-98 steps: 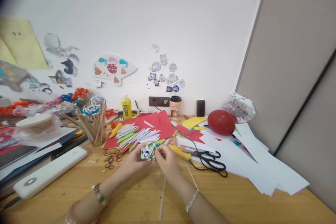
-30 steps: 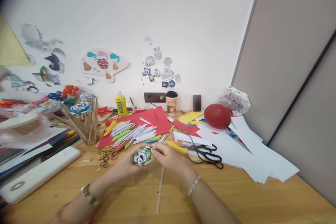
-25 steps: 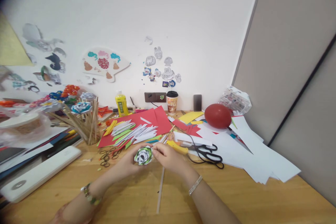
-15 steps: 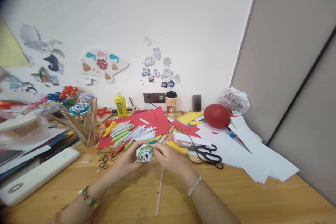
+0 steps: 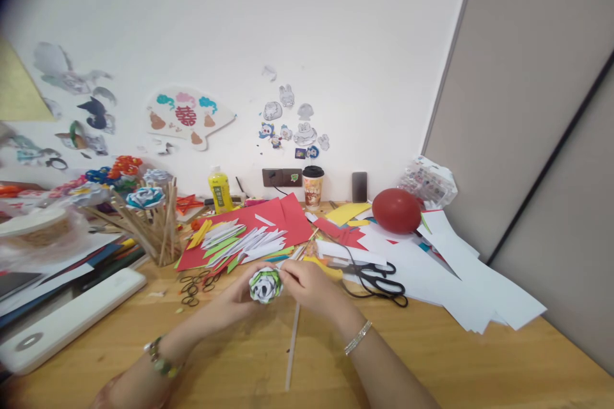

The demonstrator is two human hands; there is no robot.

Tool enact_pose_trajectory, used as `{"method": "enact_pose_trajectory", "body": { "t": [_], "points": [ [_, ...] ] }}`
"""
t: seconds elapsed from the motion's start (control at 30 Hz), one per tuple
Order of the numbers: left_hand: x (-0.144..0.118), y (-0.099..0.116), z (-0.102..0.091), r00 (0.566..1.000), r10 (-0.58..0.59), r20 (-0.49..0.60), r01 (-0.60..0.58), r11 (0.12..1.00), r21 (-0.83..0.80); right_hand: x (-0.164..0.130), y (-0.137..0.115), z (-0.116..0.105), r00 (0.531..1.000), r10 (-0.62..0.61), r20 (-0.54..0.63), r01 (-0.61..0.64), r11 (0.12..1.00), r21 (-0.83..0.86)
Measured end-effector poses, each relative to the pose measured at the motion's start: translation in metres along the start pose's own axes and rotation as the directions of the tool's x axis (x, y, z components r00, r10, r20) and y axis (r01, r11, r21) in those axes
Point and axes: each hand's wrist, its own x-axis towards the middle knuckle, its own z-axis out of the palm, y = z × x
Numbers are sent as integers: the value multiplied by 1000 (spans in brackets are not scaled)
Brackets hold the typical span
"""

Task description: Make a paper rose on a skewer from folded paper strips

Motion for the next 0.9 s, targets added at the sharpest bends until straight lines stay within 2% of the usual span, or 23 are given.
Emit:
{"method": "enact_pose_trajectory", "body": {
  "t": [0.17,0.47,0.67,0.8,0.9],
  "points": [
    [2,-4,-1,999,38,-18,-38,999,3,0,-1,0,996,1,-91,-12,993,-120],
    [0,0,0,999,-26,34,25,999,28,-2,0,2,1000,10,-23,-14,991,-135],
    [-2,-3,-2,995,-58,78,58,998,3,0,3,0,997,25,69,-28,999,36],
    [-2,-3,-2,995,-61,74,62,998,-19,0,5,0,993,55,109,-79,969,232],
    [-2,-1,-1,996,-62,59,65,997,-51,1,5,0,991,56,119,-90,947,309]
  ]
}}
